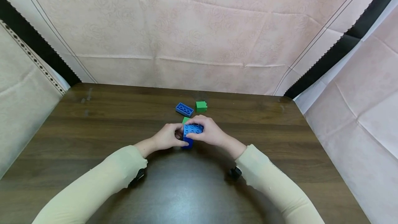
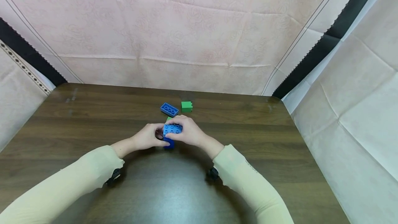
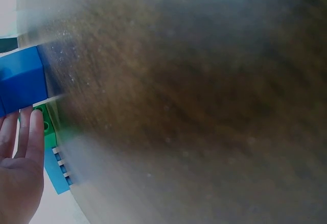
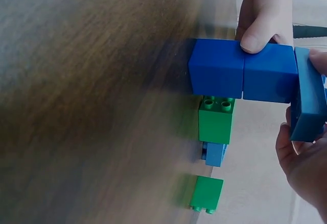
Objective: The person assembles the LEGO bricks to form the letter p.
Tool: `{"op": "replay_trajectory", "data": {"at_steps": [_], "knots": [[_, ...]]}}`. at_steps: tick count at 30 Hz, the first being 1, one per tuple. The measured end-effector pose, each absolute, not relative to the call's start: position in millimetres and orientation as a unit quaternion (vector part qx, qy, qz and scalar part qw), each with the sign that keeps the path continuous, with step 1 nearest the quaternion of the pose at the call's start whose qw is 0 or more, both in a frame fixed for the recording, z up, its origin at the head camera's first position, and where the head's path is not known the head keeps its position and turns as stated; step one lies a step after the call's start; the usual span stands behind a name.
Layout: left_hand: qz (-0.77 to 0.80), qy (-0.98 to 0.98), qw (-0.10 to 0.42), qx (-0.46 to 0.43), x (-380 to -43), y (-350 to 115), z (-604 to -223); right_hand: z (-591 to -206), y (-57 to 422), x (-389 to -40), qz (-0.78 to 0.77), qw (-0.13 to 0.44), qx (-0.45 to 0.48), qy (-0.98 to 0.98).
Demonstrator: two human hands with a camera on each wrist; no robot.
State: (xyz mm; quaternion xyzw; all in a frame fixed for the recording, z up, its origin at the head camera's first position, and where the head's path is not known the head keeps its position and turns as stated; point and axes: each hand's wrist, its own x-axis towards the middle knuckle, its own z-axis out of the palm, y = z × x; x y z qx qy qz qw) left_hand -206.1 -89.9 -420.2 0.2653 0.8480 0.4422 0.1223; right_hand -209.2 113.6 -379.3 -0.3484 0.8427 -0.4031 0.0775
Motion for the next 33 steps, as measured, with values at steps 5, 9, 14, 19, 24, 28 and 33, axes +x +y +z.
{"op": "replay_trajectory", "data": {"at_steps": [5,9,14,19,24,28,33], "knots": [[0.44,0.849,0.118,0.266,-206.5,-90.6,-420.0,-377.6,112.1,-211.2,-0.388,0.074,-0.362,0.844],[0.44,0.849,0.122,0.265,-204.8,-90.3,-418.9,-377.2,112.5,-209.7,-0.393,0.08,-0.356,0.844],[0.442,0.849,0.121,0.265,-203.9,-89.8,-418.7,-379.2,113.6,-208.0,-0.409,0.086,-0.345,0.841],[0.442,0.849,0.123,0.262,-205.2,-89.2,-421.3,-381.0,118.0,-208.6,-0.407,0.092,-0.346,0.84],[0.445,0.848,0.125,0.261,-205.2,-88.7,-421.2,-380.6,120.6,-208.8,-0.412,0.098,-0.338,0.84],[0.444,0.848,0.123,0.263,-204.4,-89.5,-420.5,-381.7,119.6,-209.2,-0.412,0.092,-0.34,0.84],[0.446,0.848,0.124,0.259,-204.1,-89.3,-419.8,-382.6,119.0,-209.3,-0.409,0.083,-0.344,0.841]]}}
